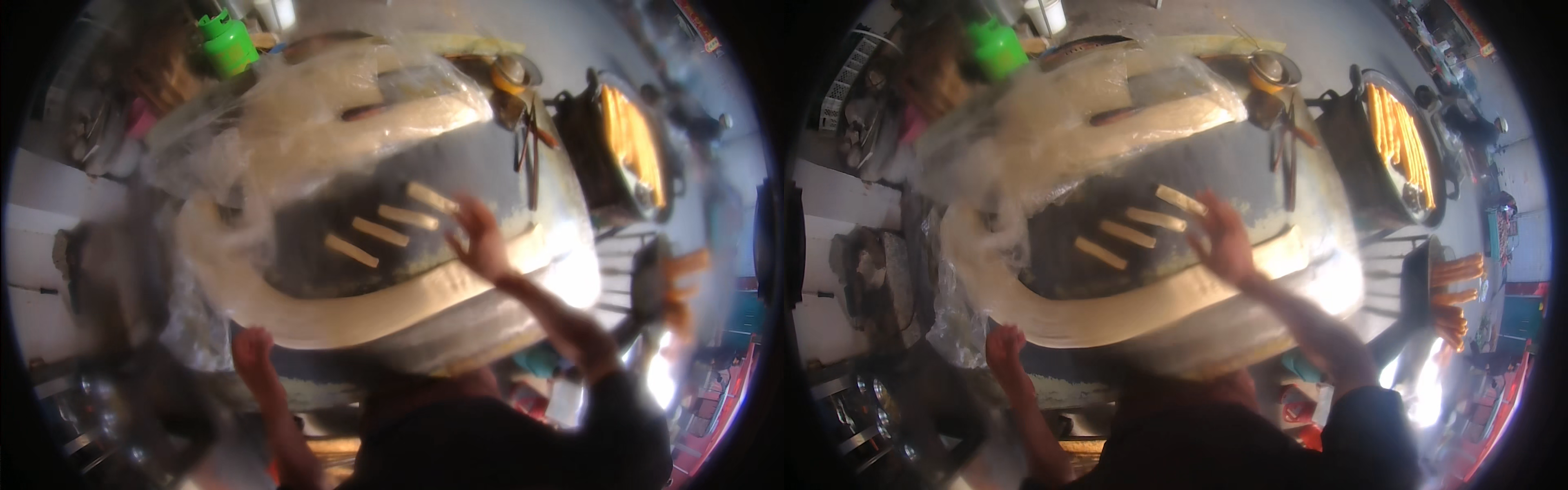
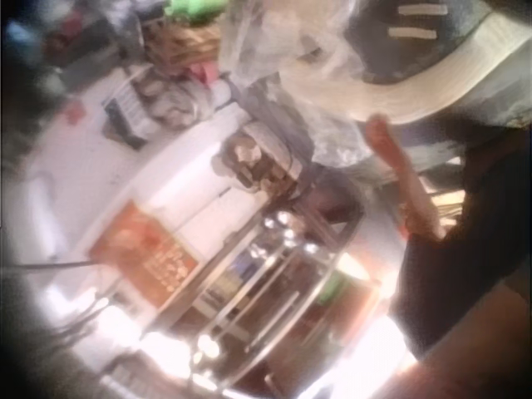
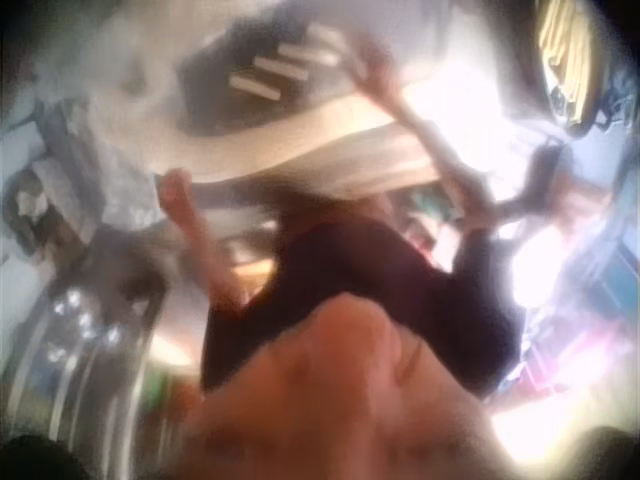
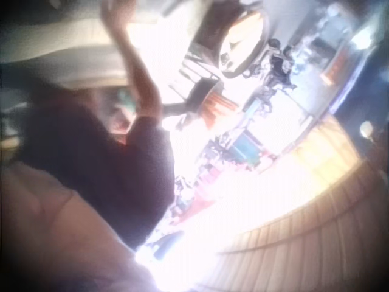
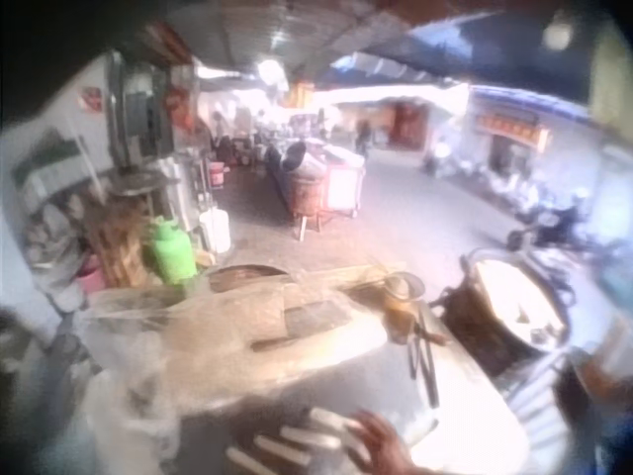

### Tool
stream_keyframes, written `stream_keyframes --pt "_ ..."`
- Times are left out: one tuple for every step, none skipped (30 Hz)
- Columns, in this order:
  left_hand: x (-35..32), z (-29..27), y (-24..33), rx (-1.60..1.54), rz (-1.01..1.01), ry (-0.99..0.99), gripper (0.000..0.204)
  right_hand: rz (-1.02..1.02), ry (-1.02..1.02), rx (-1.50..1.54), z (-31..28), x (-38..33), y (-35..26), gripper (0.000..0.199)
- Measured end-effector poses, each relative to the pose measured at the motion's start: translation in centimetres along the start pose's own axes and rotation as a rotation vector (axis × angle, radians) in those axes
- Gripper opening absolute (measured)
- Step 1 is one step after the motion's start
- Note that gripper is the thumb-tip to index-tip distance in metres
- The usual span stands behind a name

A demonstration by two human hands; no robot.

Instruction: The person prepares and fries dough sticks on a street stall, using a knife to cut dough strips, pressing them together by hand, and using long chopsticks to flip and remove the fried dough from a large pot of oil.

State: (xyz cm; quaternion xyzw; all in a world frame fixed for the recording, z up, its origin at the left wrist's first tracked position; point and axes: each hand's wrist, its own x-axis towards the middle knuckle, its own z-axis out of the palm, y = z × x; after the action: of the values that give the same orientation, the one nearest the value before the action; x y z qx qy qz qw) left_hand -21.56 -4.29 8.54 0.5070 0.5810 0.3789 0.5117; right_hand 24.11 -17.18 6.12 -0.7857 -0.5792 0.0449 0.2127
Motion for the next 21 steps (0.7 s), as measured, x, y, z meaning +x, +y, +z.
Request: stream_keyframes --pt "2.4 2.4 3.7 0.125 0.169 -0.057 0.027 -0.005 0.137 0.163 0.7 5.7 3.3 0.044" --pt "5.7 5.1 6.6 0.256 0.334 -0.105 0.027 0.046 0.269 0.173 -0.8 11.8 4.3 0.041" --pt "9.9 7.4 7.7 0.222 0.521 -0.111 0.030 0.097 0.316 0.173 -1.7 17.0 6.6 0.042" --pt "13.4 9.9 11.2 0.331 0.638 -0.098 0.033 0.235 0.281 0.183 -2.6 21.6 7.4 0.044" --pt "17.3 12.7 13.5 0.416 0.760 -0.064 0.036 0.169 0.357 0.042 -2.3 24.9 11.0 0.047" --pt "21.1 15.7 15.6 0.451 0.970 -0.033 0.040 0.112 0.436 -0.111 -2.1 27.0 15.5 0.049" --pt "25.3 17.7 16.4 0.529 1.110 0.013 0.042 0.130 0.366 -0.123 -1.7 29.6 18.0 0.051" --pt "29.0 19.0 16.9 0.610 1.245 0.064 0.045 0.144 0.293 -0.138 -1.7 32.0 19.5 0.053" --pt "31.7 19.7 17.7 0.733 1.201 0.009 0.045 0.289 0.094 0.037 -2.0 34.0 19.9 0.057" --pt "33.7 20.0 18.2 0.859 1.144 -0.051 0.044 0.323 0.064 0.041 -1.8 35.3 19.2 0.058" --pt "34.8 19.8 18.2 0.983 1.080 -0.117 0.044 0.362 0.032 0.045 -1.9 35.8 18.0 0.060" --pt "35.4 19.6 18.0 0.969 0.996 -0.218 0.042 0.417 0.001 0.048 -1.8 35.7 18.0 0.061" --pt "35.8 19.2 17.8 0.950 0.912 -0.315 0.041 0.322 -0.025 0.038 -2.1 35.6 18.1 0.050" --pt "35.6 17.9 17.9 0.953 0.817 -0.389 0.040 0.214 -0.060 0.207 -0.7 36.9 19.0 0.045" --pt "35.8 20.3 17.8 0.924 0.964 -0.434 0.037 0.207 -0.052 0.313 -2.5 34.3 24.7 0.040" --pt "34.9 19.6 17.5 0.953 1.071 -0.411 0.034 0.131 -0.072 0.477 -1.4 34.6 26.7 0.035" --pt "33.2 17.1 17.0 1.003 1.144 -0.349 0.032 0.150 -0.056 0.700 -1.2 35.4 23.2 0.023" --pt "30.9 16.4 17.3 1.024 1.137 -0.384 0.031 0.211 0.005 0.902 -3.1 33.4 21.0 0.012" --pt "28.7 15.9 17.8 1.007 1.140 -0.451 0.031 -0.072 0.041 0.802 -6.1 30.0 21.7 0.010" --pt "25.9 15.6 17.3 0.986 1.224 -0.487 0.032 -0.124 0.039 0.759 -7.9 27.0 24.3 0.010" --pt "22.8 13.6 16.7 1.000 1.270 -0.476 0.034 -0.064 0.012 1.031 -8.5 24.9 20.8 0.010"
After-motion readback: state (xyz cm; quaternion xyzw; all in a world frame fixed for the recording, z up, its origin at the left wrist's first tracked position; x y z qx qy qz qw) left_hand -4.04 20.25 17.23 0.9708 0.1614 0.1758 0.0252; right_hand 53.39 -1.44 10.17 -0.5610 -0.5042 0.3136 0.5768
